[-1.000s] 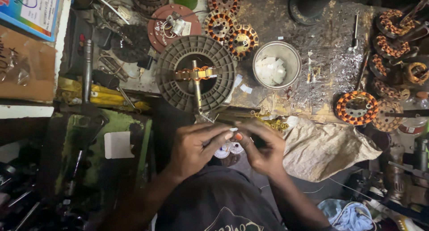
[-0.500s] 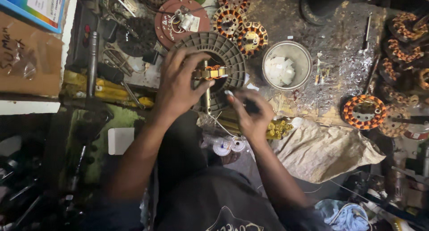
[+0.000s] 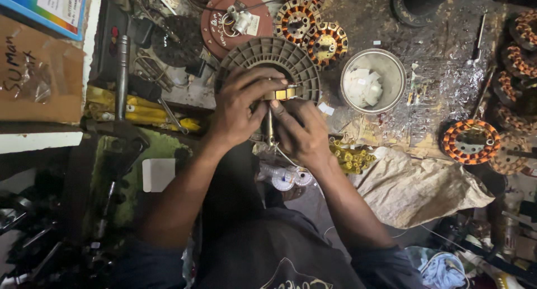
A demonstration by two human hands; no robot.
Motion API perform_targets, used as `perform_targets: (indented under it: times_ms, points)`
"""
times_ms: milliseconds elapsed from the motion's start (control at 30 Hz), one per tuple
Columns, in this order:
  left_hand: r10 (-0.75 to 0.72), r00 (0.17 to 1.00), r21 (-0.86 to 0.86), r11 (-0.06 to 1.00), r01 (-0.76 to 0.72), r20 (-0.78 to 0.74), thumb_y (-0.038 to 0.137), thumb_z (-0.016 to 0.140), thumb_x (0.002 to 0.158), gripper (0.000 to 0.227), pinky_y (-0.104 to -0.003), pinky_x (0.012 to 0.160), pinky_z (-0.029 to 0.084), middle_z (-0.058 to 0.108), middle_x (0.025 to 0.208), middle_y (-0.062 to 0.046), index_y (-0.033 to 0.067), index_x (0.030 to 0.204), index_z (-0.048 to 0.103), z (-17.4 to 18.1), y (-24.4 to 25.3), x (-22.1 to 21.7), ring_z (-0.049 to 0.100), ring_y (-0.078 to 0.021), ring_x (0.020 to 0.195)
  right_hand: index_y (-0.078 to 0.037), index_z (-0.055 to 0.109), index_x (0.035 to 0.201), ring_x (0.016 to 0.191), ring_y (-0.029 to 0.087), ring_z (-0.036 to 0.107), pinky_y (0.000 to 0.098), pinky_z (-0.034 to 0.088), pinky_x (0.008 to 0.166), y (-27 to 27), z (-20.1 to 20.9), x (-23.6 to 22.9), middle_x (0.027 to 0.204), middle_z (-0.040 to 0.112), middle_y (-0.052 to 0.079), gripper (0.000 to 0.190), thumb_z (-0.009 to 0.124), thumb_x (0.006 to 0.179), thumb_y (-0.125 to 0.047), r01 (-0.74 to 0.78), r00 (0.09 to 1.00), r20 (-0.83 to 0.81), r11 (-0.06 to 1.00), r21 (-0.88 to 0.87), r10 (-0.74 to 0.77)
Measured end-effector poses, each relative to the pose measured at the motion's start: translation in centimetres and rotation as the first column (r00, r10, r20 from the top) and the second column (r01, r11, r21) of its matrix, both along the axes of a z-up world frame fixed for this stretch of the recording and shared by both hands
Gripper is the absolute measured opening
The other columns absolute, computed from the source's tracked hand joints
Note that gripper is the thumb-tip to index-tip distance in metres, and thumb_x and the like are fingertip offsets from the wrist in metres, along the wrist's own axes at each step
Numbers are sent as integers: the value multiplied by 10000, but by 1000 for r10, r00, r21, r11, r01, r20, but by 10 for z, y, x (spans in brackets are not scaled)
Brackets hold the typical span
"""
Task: The person is assembling a motor component, likely a stator, by inserting small white insulating pieces into slots and wrapping copper wire around the structure. The workspace is cluttered with various motor parts and tools.
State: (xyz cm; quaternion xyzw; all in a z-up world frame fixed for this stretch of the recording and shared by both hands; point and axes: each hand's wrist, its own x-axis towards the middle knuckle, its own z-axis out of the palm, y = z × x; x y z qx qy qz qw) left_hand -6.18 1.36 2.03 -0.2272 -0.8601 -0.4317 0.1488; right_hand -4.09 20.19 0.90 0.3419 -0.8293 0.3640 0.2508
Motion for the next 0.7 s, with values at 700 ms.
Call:
perform_targets:
  times_ms: [700]
  points:
    - [-72,997,6,997,71,9,15,800,797,440,-400,1025,473,727,1240,-75,95,1218,700,2,-5,-6,681,-255,1169,48,671,976,933,326,720,390,599,831,12,-3,-3,980,697,179,188,782,838,111,110,993,-15,972,-206,-116]
